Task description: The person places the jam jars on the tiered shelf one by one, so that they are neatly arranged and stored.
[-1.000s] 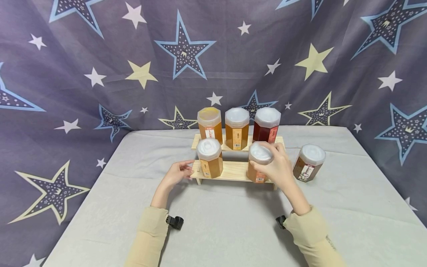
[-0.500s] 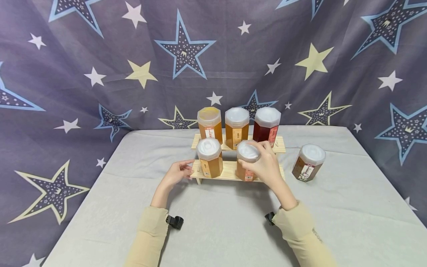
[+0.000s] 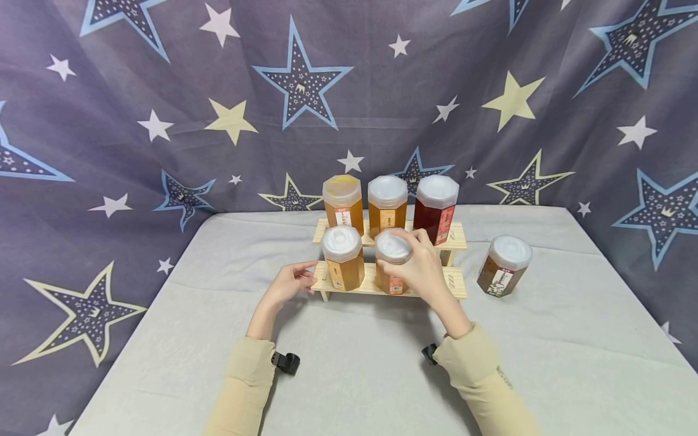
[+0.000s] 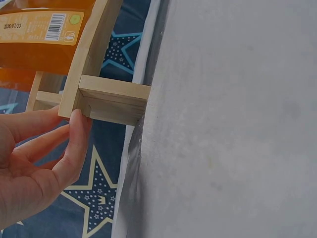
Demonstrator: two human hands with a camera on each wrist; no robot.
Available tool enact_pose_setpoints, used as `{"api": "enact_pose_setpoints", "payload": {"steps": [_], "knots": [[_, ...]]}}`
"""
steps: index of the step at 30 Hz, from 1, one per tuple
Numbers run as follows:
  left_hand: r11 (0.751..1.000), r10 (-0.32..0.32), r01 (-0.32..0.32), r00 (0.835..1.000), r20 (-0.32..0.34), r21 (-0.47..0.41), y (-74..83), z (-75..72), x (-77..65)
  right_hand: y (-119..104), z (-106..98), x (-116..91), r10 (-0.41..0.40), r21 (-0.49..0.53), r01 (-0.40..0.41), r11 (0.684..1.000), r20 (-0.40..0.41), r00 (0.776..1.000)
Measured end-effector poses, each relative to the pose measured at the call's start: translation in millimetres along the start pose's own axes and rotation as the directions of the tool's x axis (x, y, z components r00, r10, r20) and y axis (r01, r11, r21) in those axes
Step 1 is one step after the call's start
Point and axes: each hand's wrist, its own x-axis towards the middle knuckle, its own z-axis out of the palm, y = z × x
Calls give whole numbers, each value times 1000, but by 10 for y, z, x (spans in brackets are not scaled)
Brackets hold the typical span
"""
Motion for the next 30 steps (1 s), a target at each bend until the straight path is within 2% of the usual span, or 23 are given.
{"api": "enact_pose_setpoints", "payload": {"steps": [13,21,28,30], "knots": [[1000,0,0,1000,1,0,0,-3,1,-42,82,25,-40,-4,40,999,-13,999],[1000,6,-6,1000,4,-5,2,-1,0,-55,96,18,-28,-19,28,999,-3,1000],[1000,6,-6,1000,-3,-9,-253,-4,177,-10,58,-16,-73,-3,73,997,42,996],[1000,2,-3,1000,-12,-7,-278,3,195,9,35,-35,-84,9,83,996,51,995]]}}
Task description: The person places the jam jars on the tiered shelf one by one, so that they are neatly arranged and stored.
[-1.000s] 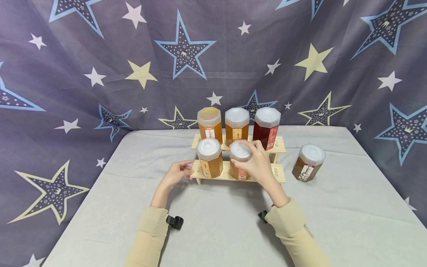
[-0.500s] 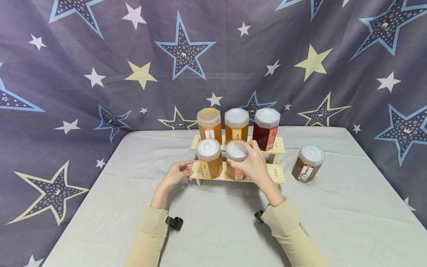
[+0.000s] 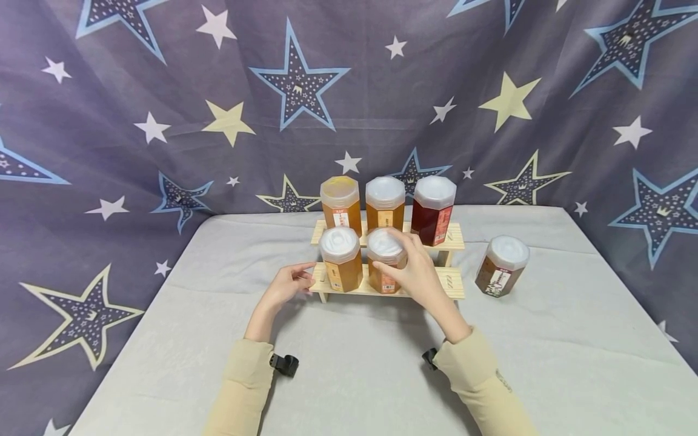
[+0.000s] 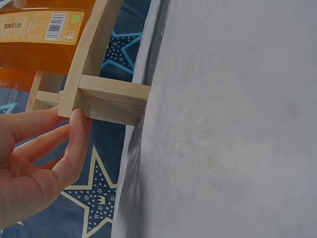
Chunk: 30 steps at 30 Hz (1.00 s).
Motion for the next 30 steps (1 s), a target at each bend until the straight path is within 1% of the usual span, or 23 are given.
{"api": "enact_pose_setpoints", "payload": {"steps": [5,9,11,17,19,21,24,27,30], "knots": [[1000,1,-1,1000,-7,6,-2,8,-3,43,-55,-50,14,8,-14,1000,6,1000],[1000,5,-5,1000,3,8,14,0,-14,71,-108,-74,25,25,-25,999,8,1000],[1000,0,1,1000,11,-3,51,-9,-35,85,-134,-82,25,39,-25,999,12,1000],[1000,8,-8,1000,23,2,243,-16,-162,119,-215,-114,27,48,-28,998,30,999],[1000,14,-14,1000,23,9,263,-12,-178,137,-247,-129,24,43,-25,999,27,999],[1000,14,-14,1000,24,8,242,-13,-163,157,-283,-144,20,41,-21,999,26,999],[1000,12,-12,1000,22,0,145,-15,-96,181,-343,-163,13,22,-14,1000,16,1000],[1000,7,-7,1000,12,1,44,-10,-28,193,-402,-181,5,-18,-5,1000,0,1000],[1000,8,-8,1000,1,19,-4,1,3,207,-457,-199,-9,-50,8,999,-19,1000]]}}
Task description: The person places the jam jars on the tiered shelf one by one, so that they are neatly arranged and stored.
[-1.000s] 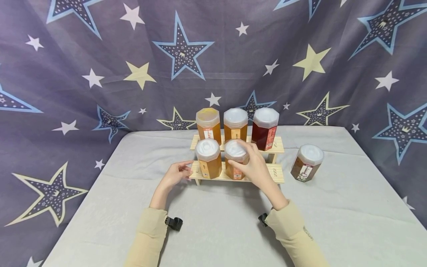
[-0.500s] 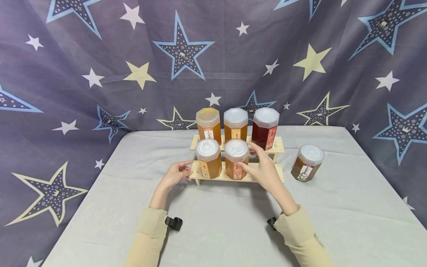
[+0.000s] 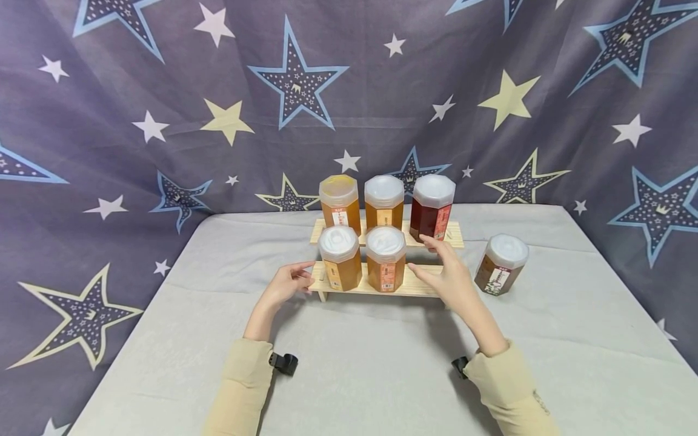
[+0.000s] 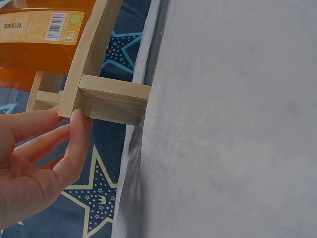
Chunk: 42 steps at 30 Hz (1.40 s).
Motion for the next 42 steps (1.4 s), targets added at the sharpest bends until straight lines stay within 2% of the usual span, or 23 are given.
{"api": "enact_pose_setpoints", "payload": {"steps": [12,21,22,23,28,29,30,36,42], "knots": [[1000,-14,14,1000,-14,-5,6,4,-5,176,-234,-50,-28,-115,17,993,-88,996],[999,-36,36,999,-5,-22,-7,-6,10,324,-426,-111,-21,-186,-6,983,-141,990],[999,-29,29,1000,-3,-23,-19,-7,14,340,-450,-117,-15,-192,-13,981,-144,989],[999,20,-19,1000,11,-46,-57,-17,22,350,-474,-123,-4,-195,-24,980,-144,990],[999,33,-33,999,12,-32,-48,-13,11,394,-582,-145,72,-213,-100,972,-132,989],[999,37,-36,999,16,-30,-30,-15,0,401,-598,-148,81,-212,-109,971,-133,988],[1000,-11,11,1000,4,-7,51,-5,-34,412,-613,-150,86,-213,-114,970,-136,987],[1000,-12,12,1000,20,-16,257,-14,-159,464,-682,-157,114,-202,-146,968,-164,980],[1000,-11,11,1000,14,-27,58,-7,-34,535,-749,-151,148,-210,-180,961,-160,976]]}}
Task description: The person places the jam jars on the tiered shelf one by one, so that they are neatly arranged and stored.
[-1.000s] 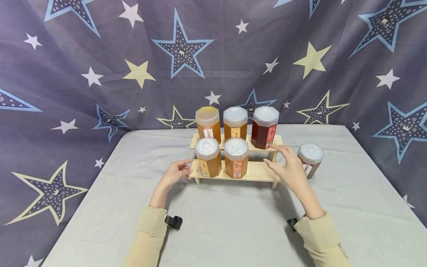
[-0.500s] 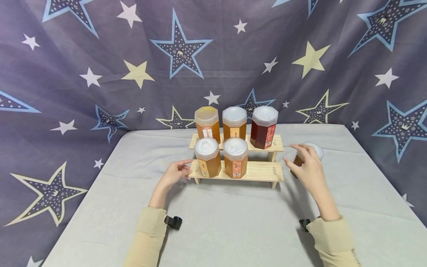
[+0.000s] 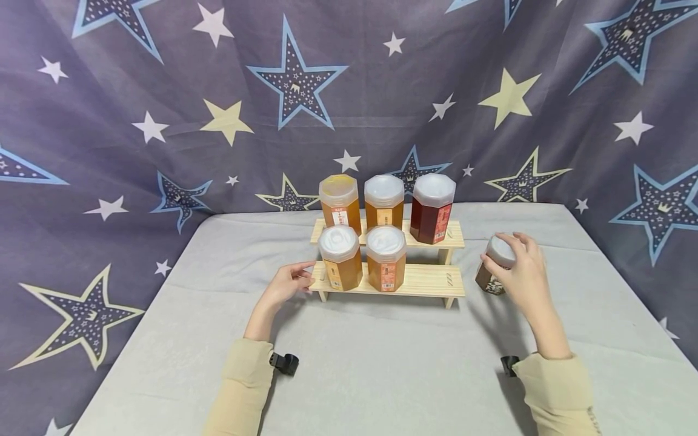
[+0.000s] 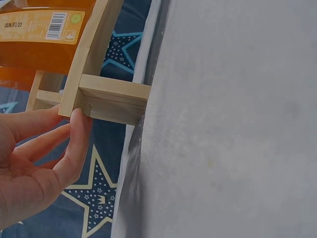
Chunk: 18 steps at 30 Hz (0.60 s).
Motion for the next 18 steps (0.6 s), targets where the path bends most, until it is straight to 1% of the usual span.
{"api": "enact_pose_setpoints", "payload": {"steps": [4,14,18], "knots": [[1000,-10,10,1000,-16,4,-62,11,39,66,-22,13,32,-23,-31,999,33,999],[1000,-16,16,1000,-24,15,-58,7,32,197,-46,32,110,-33,-107,994,91,990],[1000,-15,16,1000,-20,19,-57,5,33,254,-36,35,125,-27,-123,992,100,987]]}}
